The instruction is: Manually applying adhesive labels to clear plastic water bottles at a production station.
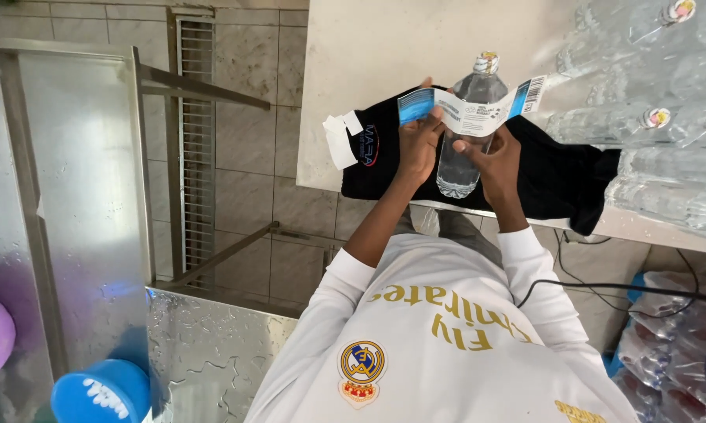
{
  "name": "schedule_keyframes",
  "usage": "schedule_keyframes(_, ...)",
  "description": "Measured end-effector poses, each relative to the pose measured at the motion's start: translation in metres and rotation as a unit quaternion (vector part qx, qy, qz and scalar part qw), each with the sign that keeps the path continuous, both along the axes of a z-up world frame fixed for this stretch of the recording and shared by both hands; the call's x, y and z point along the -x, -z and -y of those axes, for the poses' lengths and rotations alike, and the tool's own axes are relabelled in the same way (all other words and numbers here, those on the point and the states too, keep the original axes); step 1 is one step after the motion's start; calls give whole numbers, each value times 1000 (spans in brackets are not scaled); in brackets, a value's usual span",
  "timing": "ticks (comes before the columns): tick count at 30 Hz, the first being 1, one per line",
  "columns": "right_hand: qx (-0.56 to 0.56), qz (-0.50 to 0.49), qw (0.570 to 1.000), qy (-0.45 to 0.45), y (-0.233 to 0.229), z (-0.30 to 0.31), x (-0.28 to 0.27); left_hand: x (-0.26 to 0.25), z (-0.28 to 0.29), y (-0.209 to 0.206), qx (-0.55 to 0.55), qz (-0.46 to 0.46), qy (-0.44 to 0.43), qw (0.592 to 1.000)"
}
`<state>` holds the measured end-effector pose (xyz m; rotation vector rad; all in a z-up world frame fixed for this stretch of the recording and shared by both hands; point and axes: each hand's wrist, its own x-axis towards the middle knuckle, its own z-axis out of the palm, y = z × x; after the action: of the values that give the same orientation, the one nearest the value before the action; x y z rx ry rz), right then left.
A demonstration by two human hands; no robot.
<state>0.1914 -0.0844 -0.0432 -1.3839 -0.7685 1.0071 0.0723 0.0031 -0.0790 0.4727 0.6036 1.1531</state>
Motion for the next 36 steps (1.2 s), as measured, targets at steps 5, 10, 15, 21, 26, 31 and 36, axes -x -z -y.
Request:
schedule_keyframes(5, -51, 9, 998, 22, -2, -3, -1, 10, -6, 20, -41, 18, 33, 998)
schedule_keyframes(10, -88, 20, 995, 49, -55, -7, 8, 38, 37, -31, -185, -148, -4, 972)
schedule_keyframes(15, -127, 67, 987, 67, -65, -5, 6, 38, 65, -86, -393, -255, 11, 883)
schedule_keyframes(21, -123, 123, 982, 73, -77, 2, 15, 17, 67, -109, -368, -195, 34, 908)
schedule_keyframes(26, -108, 131, 983, 69, -75, 17, 9, 29, 67, -99, -372, -226, 35, 899)
schedule_keyframes(31, -100, 88, 990, 45, -70, 20, -7, 41, 54, -61, -362, -287, 83, 883)
schedule_keyframes(36, -112, 52, 991, -50, -78, 10, -5, 11, 51, -24, -338, -138, 109, 924)
